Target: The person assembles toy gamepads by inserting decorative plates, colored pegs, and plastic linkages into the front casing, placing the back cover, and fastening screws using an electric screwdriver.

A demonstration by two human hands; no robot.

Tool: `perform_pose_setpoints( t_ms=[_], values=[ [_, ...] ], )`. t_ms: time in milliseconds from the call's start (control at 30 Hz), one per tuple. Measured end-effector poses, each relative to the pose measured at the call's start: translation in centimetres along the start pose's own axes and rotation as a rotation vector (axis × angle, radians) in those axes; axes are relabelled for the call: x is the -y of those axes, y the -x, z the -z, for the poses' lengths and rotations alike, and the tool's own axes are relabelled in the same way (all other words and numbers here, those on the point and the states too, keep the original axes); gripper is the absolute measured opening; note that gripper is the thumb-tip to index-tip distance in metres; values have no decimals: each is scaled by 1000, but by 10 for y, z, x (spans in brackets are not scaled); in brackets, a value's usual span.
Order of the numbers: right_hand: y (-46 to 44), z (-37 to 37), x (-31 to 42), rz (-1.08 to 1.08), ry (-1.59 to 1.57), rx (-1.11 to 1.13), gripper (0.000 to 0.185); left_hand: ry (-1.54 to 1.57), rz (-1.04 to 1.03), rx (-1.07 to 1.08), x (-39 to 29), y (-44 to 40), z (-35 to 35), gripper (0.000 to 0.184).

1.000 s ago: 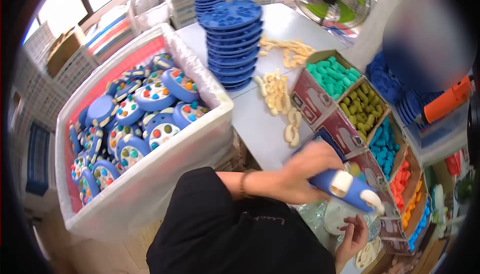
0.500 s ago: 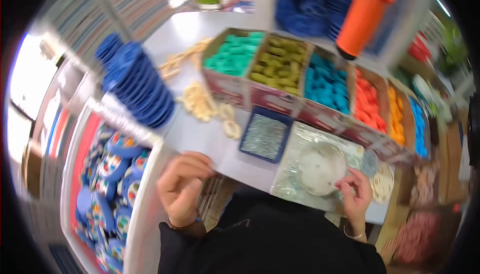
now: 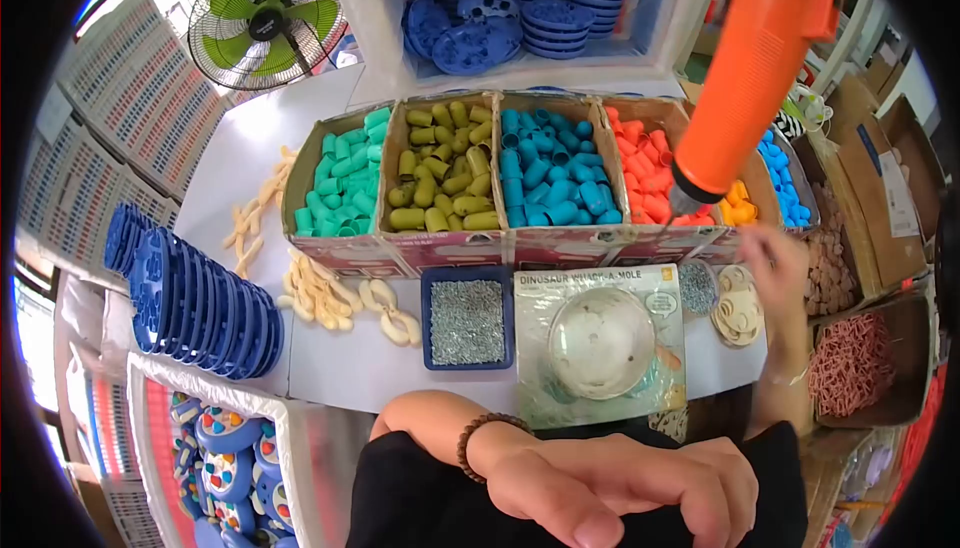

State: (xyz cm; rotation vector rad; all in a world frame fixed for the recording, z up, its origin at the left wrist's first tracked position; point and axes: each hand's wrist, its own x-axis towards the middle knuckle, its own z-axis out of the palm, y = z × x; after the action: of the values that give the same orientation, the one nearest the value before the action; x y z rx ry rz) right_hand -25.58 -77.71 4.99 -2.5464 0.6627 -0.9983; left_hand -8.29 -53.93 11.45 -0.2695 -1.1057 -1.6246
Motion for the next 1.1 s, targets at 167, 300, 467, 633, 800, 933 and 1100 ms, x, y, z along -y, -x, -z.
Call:
perform_pose_setpoints(
  t_ms=[167, 300, 467, 633, 800, 933, 1100],
  values=[
    [-157, -47, -43, 137, -118, -13, 17, -42, -190, 73, -7, 14, 25, 49],
    [-259, -128, -73, 268, 316, 207, 17, -86, -302, -9, -23, 17, 24, 49],
    [-309, -234, -67, 353, 574, 413, 19, -179, -362, -84, -39, 27, 35, 48],
    [-346, -298, -47, 357, 646, 807, 32, -166, -426, -436, -31, 62, 58, 45],
    [-348, -329, -33, 378, 789, 832, 41, -162, -458, -652, -18, 93, 71, 49],
    [-343, -366, -85, 169, 800, 814, 58, -106, -462, -714, -14, 97, 71, 50],
    [-335, -342, -70, 146, 825, 908, 51, -138, -464, -757, -23, 89, 61, 41]
  ],
)
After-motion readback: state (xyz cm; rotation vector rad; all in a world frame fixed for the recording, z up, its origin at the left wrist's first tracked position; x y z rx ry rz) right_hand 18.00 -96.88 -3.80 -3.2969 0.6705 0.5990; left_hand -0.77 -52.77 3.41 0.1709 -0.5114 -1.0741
